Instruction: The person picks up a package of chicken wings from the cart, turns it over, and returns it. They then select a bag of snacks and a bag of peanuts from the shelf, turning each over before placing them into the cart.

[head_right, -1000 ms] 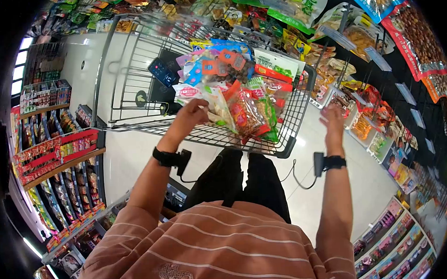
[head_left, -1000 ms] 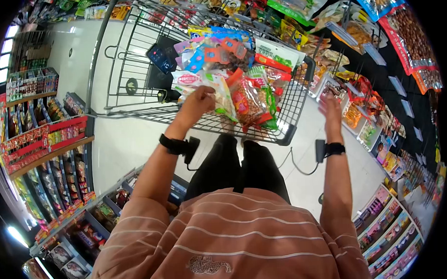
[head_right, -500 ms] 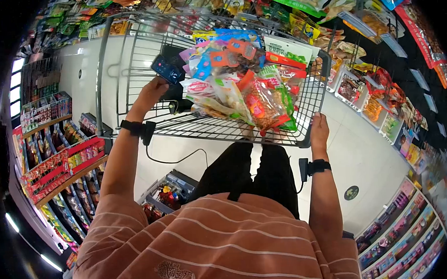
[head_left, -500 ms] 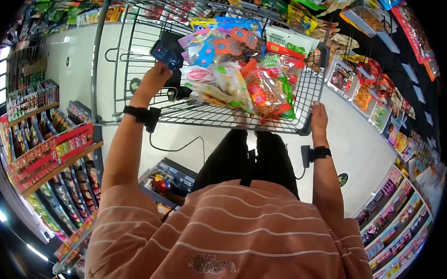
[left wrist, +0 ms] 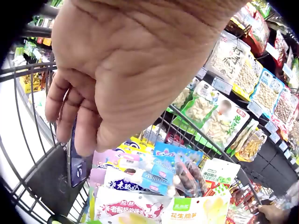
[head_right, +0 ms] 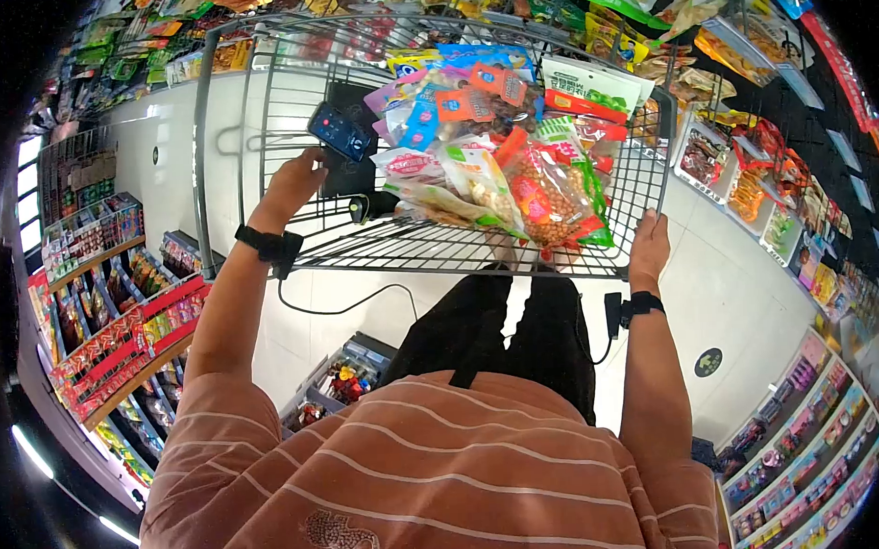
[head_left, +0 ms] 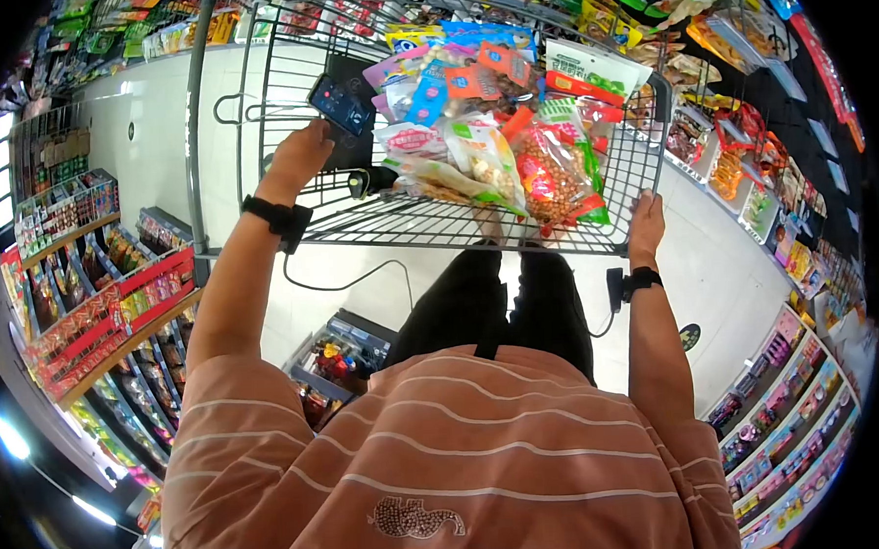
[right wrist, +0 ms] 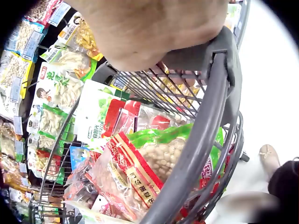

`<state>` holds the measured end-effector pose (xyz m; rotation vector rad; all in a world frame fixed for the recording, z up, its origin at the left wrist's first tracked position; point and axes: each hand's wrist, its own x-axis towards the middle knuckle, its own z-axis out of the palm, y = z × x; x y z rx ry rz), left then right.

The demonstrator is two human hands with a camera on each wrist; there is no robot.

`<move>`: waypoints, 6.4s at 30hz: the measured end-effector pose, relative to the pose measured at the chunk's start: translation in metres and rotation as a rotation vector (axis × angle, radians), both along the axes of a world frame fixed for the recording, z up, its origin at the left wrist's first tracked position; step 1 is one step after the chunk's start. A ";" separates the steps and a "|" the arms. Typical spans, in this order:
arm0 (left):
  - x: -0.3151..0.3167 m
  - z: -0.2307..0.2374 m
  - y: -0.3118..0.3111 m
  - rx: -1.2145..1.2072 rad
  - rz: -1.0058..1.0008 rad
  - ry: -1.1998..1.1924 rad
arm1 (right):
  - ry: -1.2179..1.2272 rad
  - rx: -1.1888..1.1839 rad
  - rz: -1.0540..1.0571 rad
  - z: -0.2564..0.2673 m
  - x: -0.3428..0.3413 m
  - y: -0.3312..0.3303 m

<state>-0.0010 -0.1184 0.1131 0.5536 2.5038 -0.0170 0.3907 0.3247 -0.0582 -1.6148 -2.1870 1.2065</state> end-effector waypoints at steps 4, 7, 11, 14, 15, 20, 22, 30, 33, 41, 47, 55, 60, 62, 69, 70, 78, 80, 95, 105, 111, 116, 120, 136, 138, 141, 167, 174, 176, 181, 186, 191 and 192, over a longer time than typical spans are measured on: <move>-0.004 0.000 -0.009 0.005 -0.118 -0.028 | -0.086 0.053 0.020 0.014 -0.006 -0.003; -0.005 0.000 -0.005 0.004 -0.126 -0.078 | -0.118 0.058 0.015 0.024 -0.010 -0.007; -0.007 0.000 -0.001 0.043 -0.191 -0.010 | -0.125 0.055 -0.005 0.022 -0.011 -0.006; -0.020 -0.026 -0.015 0.118 -0.287 0.076 | -0.090 0.029 -0.030 0.017 -0.009 -0.006; -0.021 -0.025 -0.010 0.089 -0.292 0.069 | -0.066 0.021 -0.041 0.015 -0.010 -0.005; -0.024 -0.019 0.006 0.039 -0.301 0.057 | -0.114 -0.006 -0.040 0.006 -0.006 0.000; -0.024 -0.018 0.010 0.050 -0.290 0.071 | -0.132 -0.009 -0.046 0.012 -0.008 -0.003; -0.056 -0.017 0.012 0.136 -0.374 0.310 | -0.174 0.036 -0.014 0.028 -0.013 -0.007; -0.068 -0.022 0.017 0.136 -0.451 0.346 | -0.113 0.027 -0.018 0.022 -0.010 -0.007; -0.083 -0.025 0.020 0.184 -0.402 0.344 | -0.132 0.040 -0.029 0.003 -0.003 -0.002; -0.091 -0.029 0.013 0.137 -0.433 0.319 | -0.134 0.044 -0.034 0.004 -0.004 -0.001; -0.089 -0.045 0.002 0.059 -0.634 0.365 | -0.150 0.051 -0.038 0.010 -0.006 -0.003; -0.096 -0.039 0.000 0.000 -0.606 0.377 | -0.148 0.051 -0.043 0.014 -0.008 -0.006; -0.096 -0.039 0.001 -0.044 -0.608 0.374 | -0.174 0.054 -0.043 0.015 -0.009 -0.004; -0.084 -0.032 0.013 -0.167 -0.612 0.320 | -0.155 0.046 -0.031 0.005 -0.003 0.000; -0.086 -0.033 0.012 -0.160 -0.618 0.320 | -0.151 0.047 -0.025 0.007 -0.004 -0.001; -0.092 -0.037 0.008 -0.198 -0.642 0.343 | -0.173 0.064 -0.030 0.000 -0.003 0.002; -0.092 -0.038 0.007 -0.156 -0.630 0.343 | -0.167 0.068 -0.019 0.001 -0.002 0.001; -0.084 -0.035 0.002 0.052 -0.512 0.412 | -0.118 0.057 -0.030 0.009 -0.006 -0.002; -0.084 -0.037 0.008 0.022 -0.439 0.310 | -0.157 0.052 -0.041 0.007 -0.005 -0.001; -0.083 -0.051 -0.002 0.052 -0.550 0.370 | -0.151 0.048 -0.047 0.006 -0.004 -0.001; -0.090 -0.072 -0.016 0.035 -0.650 0.455 | -0.164 0.042 -0.041 0.000 -0.002 0.002; -0.100 -0.083 -0.014 0.055 -0.676 0.484 | -0.194 0.049 -0.030 0.007 -0.004 0.000; -0.099 -0.057 0.002 0.104 -0.507 0.309 | -0.186 0.054 -0.033 -0.003 0.000 0.003; -0.099 -0.058 0.003 0.068 -0.522 0.304 | -0.185 0.056 -0.031 -0.002 0.000 0.002; -0.099 -0.059 0.002 0.038 -0.552 0.329 | -0.175 0.052 -0.030 -0.002 -0.001 0.003; -0.096 -0.060 -0.002 0.080 -0.526 0.327 | -0.166 0.051 -0.042 0.003 -0.002 0.000; -0.095 -0.069 -0.005 0.022 -0.668 0.410 | -0.199 0.035 -0.046 0.012 -0.006 -0.002; -0.097 -0.071 -0.006 0.065 -0.686 0.405 | -0.194 0.040 -0.039 0.011 -0.005 -0.002; -0.090 -0.064 0.002 0.067 -0.707 0.422 | -0.198 0.038 -0.041 0.018 -0.008 -0.004; -0.099 -0.083 -0.007 0.019 -0.780 0.438 | -0.179 0.063 -0.032 0.013 -0.006 -0.003; -0.100 -0.082 -0.008 -0.147 -0.951 0.512 | -0.123 0.051 -0.053 0.000 -0.001 -0.001; -0.095 -0.073 0.000 -0.145 -0.907 0.468 | -0.120 0.051 -0.060 -0.003 -0.001 0.000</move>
